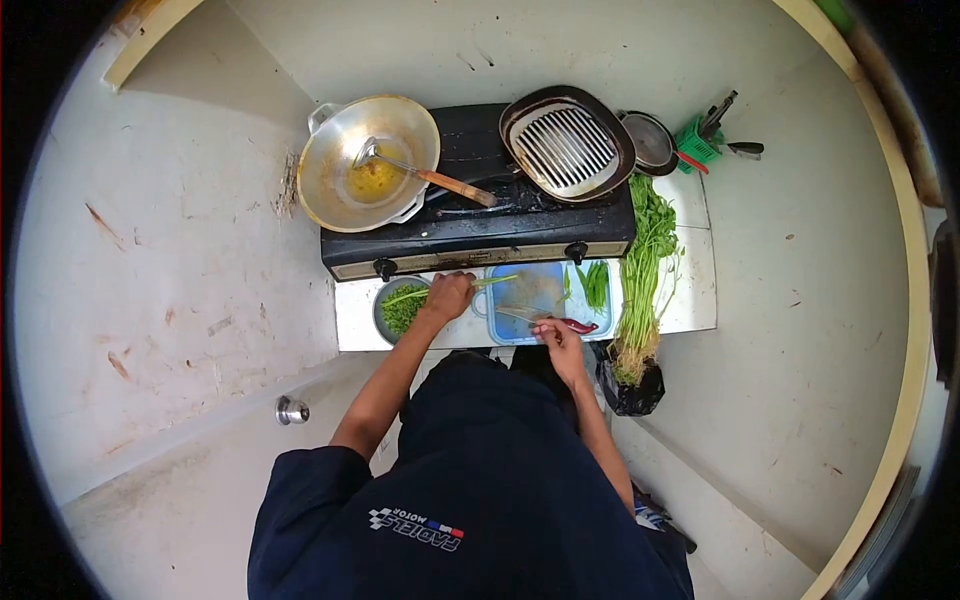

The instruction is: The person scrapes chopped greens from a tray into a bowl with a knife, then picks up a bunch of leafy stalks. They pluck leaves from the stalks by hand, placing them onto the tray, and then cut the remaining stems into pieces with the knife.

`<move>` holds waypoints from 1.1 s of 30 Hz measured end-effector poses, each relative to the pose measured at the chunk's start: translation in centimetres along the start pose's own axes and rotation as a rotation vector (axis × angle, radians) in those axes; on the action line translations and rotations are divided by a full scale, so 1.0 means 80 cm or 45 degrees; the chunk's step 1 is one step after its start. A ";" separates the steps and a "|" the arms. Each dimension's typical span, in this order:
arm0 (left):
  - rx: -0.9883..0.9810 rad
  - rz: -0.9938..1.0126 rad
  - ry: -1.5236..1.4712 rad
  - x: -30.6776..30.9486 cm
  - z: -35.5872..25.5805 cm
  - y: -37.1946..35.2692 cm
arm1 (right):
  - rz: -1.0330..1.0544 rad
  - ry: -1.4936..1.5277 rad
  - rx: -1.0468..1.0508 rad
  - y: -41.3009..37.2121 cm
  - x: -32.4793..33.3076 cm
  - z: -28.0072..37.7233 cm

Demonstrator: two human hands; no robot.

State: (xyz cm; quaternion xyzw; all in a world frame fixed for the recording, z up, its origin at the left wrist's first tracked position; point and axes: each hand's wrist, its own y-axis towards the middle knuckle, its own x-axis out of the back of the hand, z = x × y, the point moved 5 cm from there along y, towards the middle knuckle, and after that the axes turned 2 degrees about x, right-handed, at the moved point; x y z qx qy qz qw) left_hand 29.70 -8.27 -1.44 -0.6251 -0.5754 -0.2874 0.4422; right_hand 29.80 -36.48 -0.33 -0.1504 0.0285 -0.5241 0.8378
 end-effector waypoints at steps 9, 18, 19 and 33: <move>-0.108 -0.014 -0.442 0.059 -0.069 -0.003 | 0.004 0.315 -0.184 0.068 0.031 0.029; -0.124 -0.141 -0.490 0.111 -0.134 -0.006 | 0.138 0.442 0.067 0.107 0.051 0.089; -0.113 -0.147 -0.502 0.113 -0.137 -0.007 | 0.124 0.465 0.077 0.108 0.053 0.094; -0.015 -0.119 -0.620 0.097 -0.162 -0.010 | 0.163 0.374 0.140 0.105 0.092 0.120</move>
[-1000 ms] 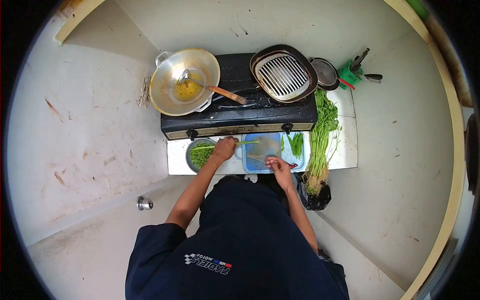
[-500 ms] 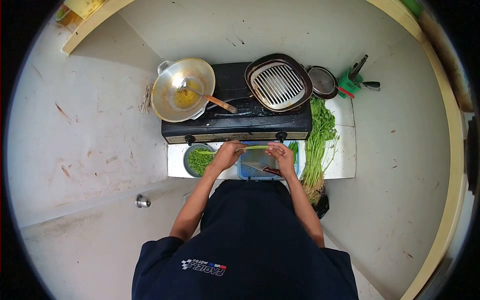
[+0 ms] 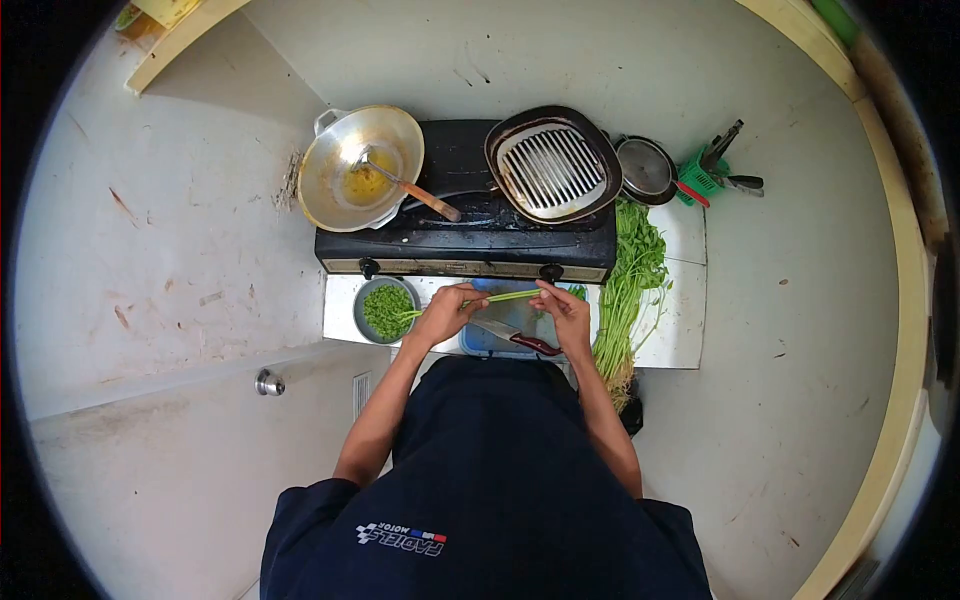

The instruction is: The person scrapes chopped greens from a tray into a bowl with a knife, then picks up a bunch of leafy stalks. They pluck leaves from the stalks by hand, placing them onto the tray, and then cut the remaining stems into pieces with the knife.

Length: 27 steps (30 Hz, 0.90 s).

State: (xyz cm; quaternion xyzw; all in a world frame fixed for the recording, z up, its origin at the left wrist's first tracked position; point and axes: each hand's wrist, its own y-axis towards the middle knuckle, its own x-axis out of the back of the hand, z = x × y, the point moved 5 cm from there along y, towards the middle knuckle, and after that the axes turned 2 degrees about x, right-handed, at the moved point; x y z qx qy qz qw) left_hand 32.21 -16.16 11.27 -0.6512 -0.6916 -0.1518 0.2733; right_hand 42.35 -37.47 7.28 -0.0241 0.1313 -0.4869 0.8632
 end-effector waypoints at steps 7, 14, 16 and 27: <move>0.134 -0.033 -0.035 -0.007 -0.013 0.001 | -0.033 0.197 -0.099 0.004 0.016 0.012; 0.122 -0.057 -0.017 -0.016 -0.027 -0.003 | 0.038 -0.039 -0.039 0.003 0.028 0.009; 0.163 -0.060 -0.094 -0.021 -0.023 -0.008 | 0.062 -0.064 -0.038 0.008 0.035 0.003; 0.448 0.003 -0.283 -0.019 0.014 -0.035 | 0.158 -0.075 -0.109 0.026 0.048 -0.024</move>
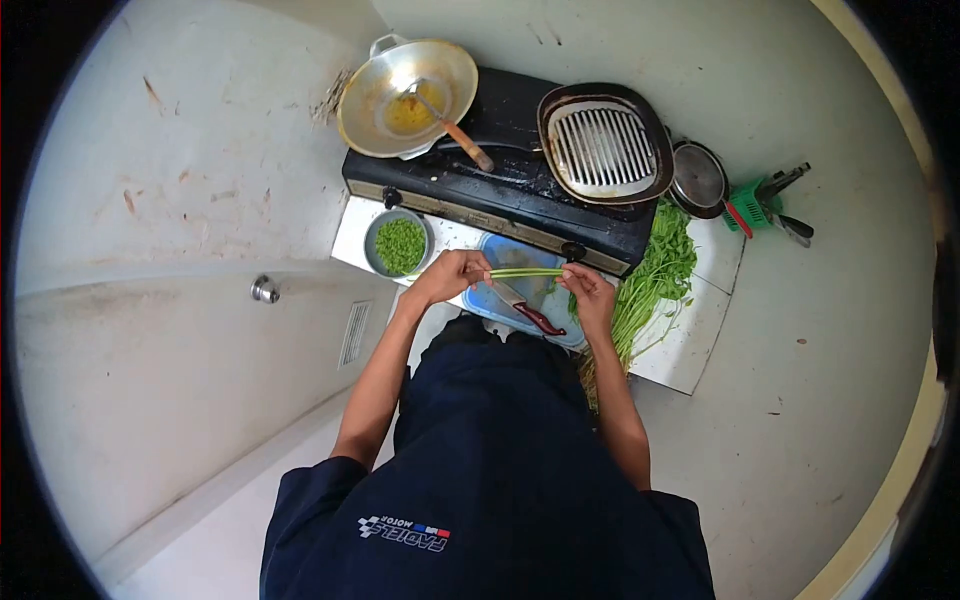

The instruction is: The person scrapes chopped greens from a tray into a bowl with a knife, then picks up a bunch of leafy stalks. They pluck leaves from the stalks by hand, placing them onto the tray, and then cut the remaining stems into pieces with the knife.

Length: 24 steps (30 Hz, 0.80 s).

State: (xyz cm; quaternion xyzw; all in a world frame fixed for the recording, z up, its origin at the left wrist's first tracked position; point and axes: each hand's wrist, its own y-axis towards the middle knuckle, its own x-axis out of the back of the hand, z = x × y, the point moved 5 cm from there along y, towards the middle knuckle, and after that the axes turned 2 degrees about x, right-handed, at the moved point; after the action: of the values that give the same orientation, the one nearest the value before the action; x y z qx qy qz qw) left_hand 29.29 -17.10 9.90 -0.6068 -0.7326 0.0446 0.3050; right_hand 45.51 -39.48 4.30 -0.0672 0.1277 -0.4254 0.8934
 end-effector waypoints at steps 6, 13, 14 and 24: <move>-0.037 -0.029 0.093 -0.016 0.025 -0.003 | 0.036 -0.094 -0.074 -0.005 0.000 -0.027; -0.042 -0.003 0.112 -0.028 0.057 0.016 | 0.005 -0.147 -0.061 0.001 0.008 -0.058; -0.043 -0.009 0.107 -0.029 0.063 0.021 | -0.018 -0.168 -0.066 0.000 0.011 -0.061; -0.092 -0.024 0.198 -0.025 0.122 0.082 | -0.276 -0.938 0.182 -0.050 0.017 -0.073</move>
State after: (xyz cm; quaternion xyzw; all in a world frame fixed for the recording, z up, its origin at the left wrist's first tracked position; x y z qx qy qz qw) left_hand 30.24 -14.22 -1.66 -0.6121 -0.7136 -0.0322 0.3393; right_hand 41.71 -43.09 -0.62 -0.1661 -0.2396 -0.4726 0.8316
